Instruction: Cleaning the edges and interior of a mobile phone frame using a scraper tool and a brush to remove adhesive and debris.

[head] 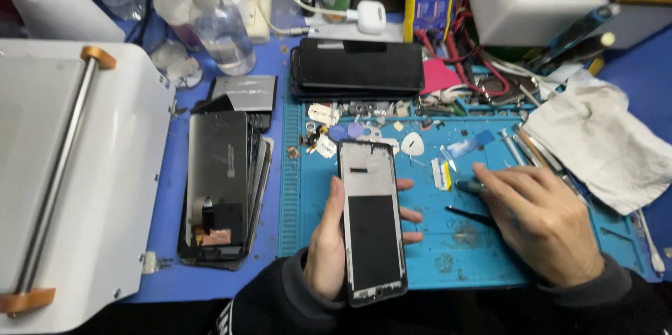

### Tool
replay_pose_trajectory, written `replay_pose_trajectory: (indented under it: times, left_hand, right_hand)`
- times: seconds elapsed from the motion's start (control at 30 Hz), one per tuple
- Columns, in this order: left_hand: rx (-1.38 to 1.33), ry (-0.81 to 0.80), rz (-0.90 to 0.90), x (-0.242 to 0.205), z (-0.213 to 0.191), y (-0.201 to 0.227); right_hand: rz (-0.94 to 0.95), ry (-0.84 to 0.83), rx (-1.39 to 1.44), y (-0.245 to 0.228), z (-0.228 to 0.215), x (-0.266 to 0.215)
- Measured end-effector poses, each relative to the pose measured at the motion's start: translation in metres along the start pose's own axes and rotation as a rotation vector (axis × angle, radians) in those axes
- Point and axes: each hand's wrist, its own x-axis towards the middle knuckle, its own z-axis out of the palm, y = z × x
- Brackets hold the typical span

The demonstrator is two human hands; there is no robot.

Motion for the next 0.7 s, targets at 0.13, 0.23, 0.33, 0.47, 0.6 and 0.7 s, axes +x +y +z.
replay_pose_trajectory:
  times: [0.13, 0.23, 0.33, 0.47, 0.6, 0.7]
  left_hand:
    - [-0.045, -0.039, 0.012, -0.002, -0.002, -0.002]
    - [-0.077, -0.049, -0.024, -0.007, 0.002, -0.001]
    - [-0.023, -0.045, 0.012, -0.008, 0.006, -0.003]
    - [-0.139, -0.050, -0.031, -0.005, -0.003, -0.006]
    - [-0.113, -0.062, -0.037, -0.006, -0.002, -0.004]
    - [-0.074, -0.064, -0.042, -0.007, 0.000, -0.001]
  right_hand:
    - [-0.044, -0.048, 0.028, -0.006, -0.004, -0.001]
    - [-0.041, -0.095, -0.155, 0.008, 0.006, -0.004]
    - [0.046, -0.068, -0.080, 0.002, 0.005, 0.002]
    - [0.106, -0.093, 0.078, 0.006, 0.010, 0.003]
    - [0.092, -0.013, 0.070, 0.002, 0.003, -0.002]
    - [0.118, 0.062, 0.103, -0.002, -0.008, -0.011]
